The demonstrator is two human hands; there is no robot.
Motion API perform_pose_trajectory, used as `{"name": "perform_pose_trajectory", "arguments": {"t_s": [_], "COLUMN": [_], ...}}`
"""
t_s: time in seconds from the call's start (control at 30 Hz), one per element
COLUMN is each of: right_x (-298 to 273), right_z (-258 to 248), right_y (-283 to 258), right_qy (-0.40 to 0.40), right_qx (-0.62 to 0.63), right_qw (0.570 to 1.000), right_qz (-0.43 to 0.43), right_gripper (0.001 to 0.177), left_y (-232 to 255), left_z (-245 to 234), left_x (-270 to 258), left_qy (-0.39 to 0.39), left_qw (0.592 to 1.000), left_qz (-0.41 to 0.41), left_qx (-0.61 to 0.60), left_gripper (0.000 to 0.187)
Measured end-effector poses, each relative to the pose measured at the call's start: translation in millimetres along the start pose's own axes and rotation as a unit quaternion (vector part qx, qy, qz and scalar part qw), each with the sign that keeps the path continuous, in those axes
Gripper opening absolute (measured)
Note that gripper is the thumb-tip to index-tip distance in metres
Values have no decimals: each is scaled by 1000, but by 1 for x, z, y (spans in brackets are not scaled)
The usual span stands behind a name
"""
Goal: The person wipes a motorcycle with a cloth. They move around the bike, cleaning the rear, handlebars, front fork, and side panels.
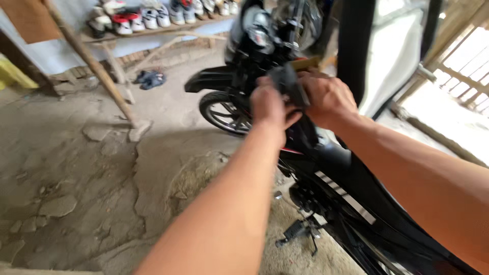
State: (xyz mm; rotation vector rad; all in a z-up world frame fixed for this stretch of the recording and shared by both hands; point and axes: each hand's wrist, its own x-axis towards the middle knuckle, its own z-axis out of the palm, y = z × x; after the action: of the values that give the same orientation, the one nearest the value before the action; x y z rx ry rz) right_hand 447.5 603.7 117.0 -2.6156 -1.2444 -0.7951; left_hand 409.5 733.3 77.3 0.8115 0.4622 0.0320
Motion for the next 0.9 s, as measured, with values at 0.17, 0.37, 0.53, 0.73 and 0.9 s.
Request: {"name": "perform_pose_trajectory", "arguments": {"t_s": [0.17,0.37,0.53,0.73,0.9], "right_x": [-50,-91,-107,-91,-62], "right_z": [-15,-41,-49,-28,1], "right_y": [0,-18,-1,-7,-12], "right_qy": [-153,-38,-82,-4,-21], "right_qx": [66,232,264,404,402], "right_qw": [982,936,825,762,749], "right_qz": [89,261,493,507,526], "right_gripper": [41,39,33,29,30], "left_y": [-48,-84,-86,-54,17], "left_z": [-24,13,21,9,-34], "left_x": [13,23,-8,-10,16], "left_qy": [70,32,32,107,152], "left_qw": [993,983,992,981,973], "left_qz": [-94,-128,-105,-91,-62], "left_qx": [34,131,56,132,160], "left_gripper": [57,50,59,61,58]}}
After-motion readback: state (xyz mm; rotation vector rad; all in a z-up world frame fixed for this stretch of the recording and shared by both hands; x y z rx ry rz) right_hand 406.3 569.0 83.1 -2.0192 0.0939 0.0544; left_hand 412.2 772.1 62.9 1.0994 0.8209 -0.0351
